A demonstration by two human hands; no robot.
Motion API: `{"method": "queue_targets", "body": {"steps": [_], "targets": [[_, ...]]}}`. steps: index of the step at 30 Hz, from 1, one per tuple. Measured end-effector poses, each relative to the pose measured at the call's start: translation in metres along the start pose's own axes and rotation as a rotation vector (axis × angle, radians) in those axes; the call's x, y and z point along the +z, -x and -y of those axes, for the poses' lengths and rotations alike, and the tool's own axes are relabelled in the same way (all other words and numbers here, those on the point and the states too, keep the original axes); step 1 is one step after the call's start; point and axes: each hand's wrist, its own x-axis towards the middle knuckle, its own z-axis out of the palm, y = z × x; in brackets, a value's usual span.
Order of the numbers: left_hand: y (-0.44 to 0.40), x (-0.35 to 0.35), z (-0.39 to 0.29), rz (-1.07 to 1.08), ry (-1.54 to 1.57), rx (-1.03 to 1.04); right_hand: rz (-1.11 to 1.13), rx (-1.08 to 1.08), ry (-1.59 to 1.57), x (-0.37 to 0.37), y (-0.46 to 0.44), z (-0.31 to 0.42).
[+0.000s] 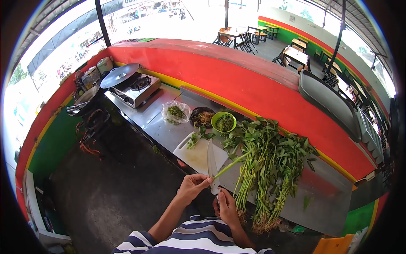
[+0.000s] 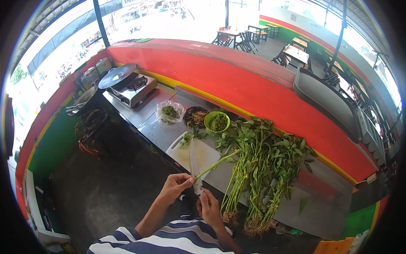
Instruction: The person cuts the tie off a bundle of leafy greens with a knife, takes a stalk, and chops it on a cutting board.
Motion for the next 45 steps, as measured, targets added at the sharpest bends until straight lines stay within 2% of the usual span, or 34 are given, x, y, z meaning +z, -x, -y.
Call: {"method": "queue_targets", "body": {"steps": [10, 13, 21, 31, 36, 45], "targets": [[0.013, -0.006, -0.002, 0.057, 0.038, 0.018, -0.007, -0.036, 0.005, -0.001, 0.000, -0.006], [0.014, -0.006, 0.002, 0.039, 0.025, -0.027, -0.019, -0.005, -0.034, 0.000, -0.001, -0.002], [0.006, 0.000, 0.005, -0.072, 0.091, 0.026, 0.044, -0.018, 0.034, 0.000, -0.002, -0.002], [0.002, 0.000, 0.005, -0.035, 0.041, 0.017, 0.031, -0.020, 0.024, -0.006, -0.005, -0.002], [0.004, 0.003, 0.006, 0.059, 0.055, 0.029, -0.020, 0.008, -0.038, -0.007, -0.005, 0.006], [0.000, 0.007, 0.007, 0.010, 0.108, 0.015, 0.026, 0.005, 0.002, -0.006, -0.004, -0.004]]}}
